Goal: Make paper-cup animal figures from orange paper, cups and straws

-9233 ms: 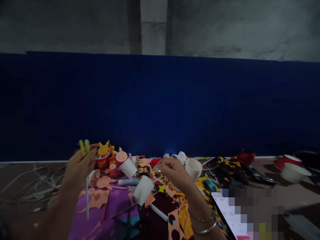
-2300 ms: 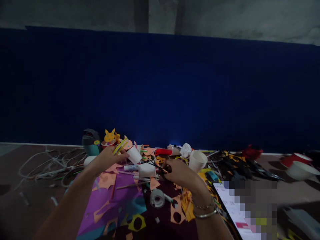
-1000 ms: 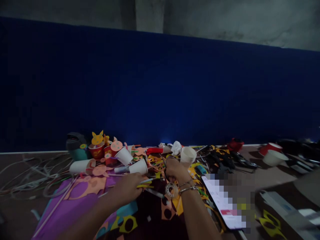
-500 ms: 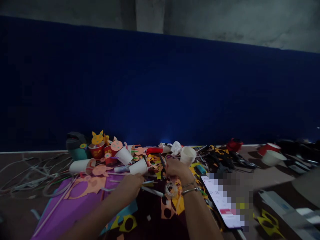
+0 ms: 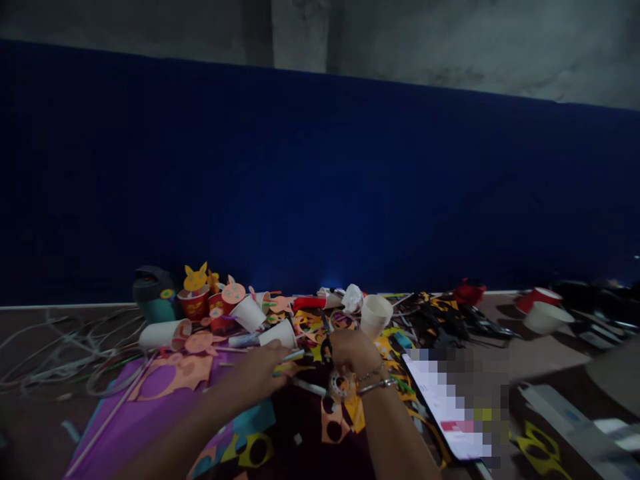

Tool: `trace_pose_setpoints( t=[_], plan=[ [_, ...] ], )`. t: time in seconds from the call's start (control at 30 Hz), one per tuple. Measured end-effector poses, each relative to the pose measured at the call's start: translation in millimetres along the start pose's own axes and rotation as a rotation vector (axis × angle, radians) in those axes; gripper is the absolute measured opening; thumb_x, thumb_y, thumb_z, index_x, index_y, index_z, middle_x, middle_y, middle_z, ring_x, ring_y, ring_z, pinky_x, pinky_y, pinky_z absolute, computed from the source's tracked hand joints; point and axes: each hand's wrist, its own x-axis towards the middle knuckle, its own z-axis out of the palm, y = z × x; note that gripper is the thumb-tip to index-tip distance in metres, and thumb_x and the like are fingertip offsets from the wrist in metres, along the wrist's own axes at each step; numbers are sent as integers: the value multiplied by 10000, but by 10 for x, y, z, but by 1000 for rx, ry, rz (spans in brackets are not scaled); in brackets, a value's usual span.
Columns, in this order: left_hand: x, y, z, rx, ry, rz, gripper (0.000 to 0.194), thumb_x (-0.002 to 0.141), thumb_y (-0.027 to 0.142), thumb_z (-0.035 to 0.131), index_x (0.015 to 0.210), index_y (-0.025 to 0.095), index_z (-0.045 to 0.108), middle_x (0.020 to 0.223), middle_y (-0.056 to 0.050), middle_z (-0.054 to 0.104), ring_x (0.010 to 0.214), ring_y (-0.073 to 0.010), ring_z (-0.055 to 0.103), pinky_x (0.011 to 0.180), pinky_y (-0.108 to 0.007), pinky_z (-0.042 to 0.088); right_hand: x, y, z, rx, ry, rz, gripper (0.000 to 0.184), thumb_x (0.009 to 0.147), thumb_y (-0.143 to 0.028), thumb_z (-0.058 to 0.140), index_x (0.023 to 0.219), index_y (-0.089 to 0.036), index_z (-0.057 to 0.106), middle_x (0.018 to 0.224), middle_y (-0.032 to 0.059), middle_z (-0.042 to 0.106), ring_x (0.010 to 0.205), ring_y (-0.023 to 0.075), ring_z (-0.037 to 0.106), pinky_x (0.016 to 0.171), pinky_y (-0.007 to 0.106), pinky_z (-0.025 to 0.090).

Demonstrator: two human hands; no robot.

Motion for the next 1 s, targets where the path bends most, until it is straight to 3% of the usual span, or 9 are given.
trace_pose_setpoints(
  t=[0.17, 0.3, 0.43, 0.67, 0.83, 1.0],
  plan=[
    [53, -42, -20, -56, 225, 1, 264, 857, 402, 418, 839, 198, 585, 879, -49, 626, 805, -198, 582, 645, -266, 369, -34, -22, -7, -1, 42, -6, 193, 459, -46, 688, 636, -122, 668, 729, 101, 692, 786, 270, 646, 613, 281, 460],
    [39, -75, -60, -110, 271, 10, 327, 866, 459, 380, 778, 194, 551, 776, -38, 628, 738, -193, 578, 594, -255, 332, -115, -9, -78, 62, 11, -40, 243, 475, -89, 698, 707, -154, 668, 718, 44, 676, 694, 214, 635, 536, 234, 431],
    [24, -82, -96, -307, 261, 33, 355, 881, 452, 335, 767, 187, 543, 731, -13, 595, 675, -161, 541, 581, -241, 331, -219, 37, -189, 202, 36, -157, 301, 536, -191, 704, 832, -195, 647, 779, -8, 649, 691, 144, 597, 521, 185, 395],
    [33, -22, -185, -887, 252, -18, 332, 841, 443, 420, 897, 149, 565, 642, 34, 466, 582, -110, 418, 518, -217, 313, -342, -118, -320, 994, 58, -496, 266, 711, -204, 611, 969, -198, 547, 573, -67, 508, 479, 65, 432, 452, 169, 298],
    [1, 17, -207, -1144, 113, -77, 354, 748, 516, 566, 804, 173, 496, 476, 106, 323, 413, -50, 222, 395, -193, 157, -373, -376, -317, 1292, -2, -521, 146, 713, -216, 619, 841, -210, 548, 564, -71, 469, 424, 48, 357, 401, 168, 233],
    [-13, 11, -225, -1390, 73, -136, 354, 727, 516, 603, 769, 208, 433, 414, 138, 268, 344, -33, 143, 341, -189, 80, -350, -512, -269, 1477, 107, -527, 224, 811, -417, 542, 875, -208, 594, 606, -37, 504, 418, 51, 398, 378, 177, 253]
  ],
)
